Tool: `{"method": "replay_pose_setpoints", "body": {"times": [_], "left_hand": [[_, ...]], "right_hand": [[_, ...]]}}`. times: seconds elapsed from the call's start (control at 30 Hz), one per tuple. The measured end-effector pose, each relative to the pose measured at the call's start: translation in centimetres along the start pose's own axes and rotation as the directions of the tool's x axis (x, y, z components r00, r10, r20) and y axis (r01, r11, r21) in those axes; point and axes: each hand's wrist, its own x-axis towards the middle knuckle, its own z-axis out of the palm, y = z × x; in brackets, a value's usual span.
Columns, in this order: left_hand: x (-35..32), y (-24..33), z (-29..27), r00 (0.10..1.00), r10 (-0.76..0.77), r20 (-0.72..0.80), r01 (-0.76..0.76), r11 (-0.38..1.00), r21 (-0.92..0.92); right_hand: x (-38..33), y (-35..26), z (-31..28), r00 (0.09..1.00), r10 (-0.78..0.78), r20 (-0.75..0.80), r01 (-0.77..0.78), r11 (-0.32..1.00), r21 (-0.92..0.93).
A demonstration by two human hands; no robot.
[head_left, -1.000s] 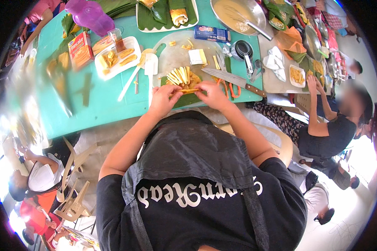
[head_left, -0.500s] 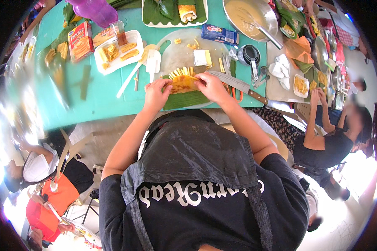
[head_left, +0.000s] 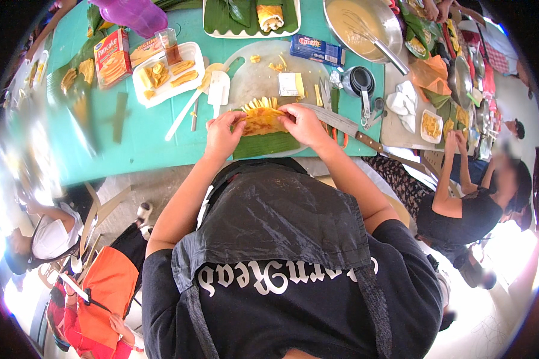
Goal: The person assembles a food item by arranging thin yellow strips on a green leaf base. They use orange scissors to trim the edges of the leaf and then fold it into a cone shape. The person handles the leaf and strips by hand, occasionally adjusting the arrangement of the strips.
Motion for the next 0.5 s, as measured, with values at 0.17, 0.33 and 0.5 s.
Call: {"method": "replay_pose_setpoints", "body": {"times": [0.17, 0.33, 0.5], "left_hand": [[0.1, -0.1, 0.1, 1.0, -0.026, 0.001, 0.026, 0.999, -0.024], [0.1, 0.2, -0.3, 0.998, -0.065, 0.026, 0.066, 0.997, -0.042], [0.2, 1.0, -0.5, 1.0, -0.004, 0.005, 0.003, 0.994, 0.107]], "right_hand": [[0.1, 0.2, 0.0, 0.999, 0.04, 0.004, -0.04, 0.998, 0.039], [0.3, 0.7, 0.3, 0.996, 0.091, 0.001, -0.091, 0.994, 0.055], [0.1, 0.7, 0.5, 0.997, 0.049, -0.058, -0.05, 0.998, -0.03]]}}
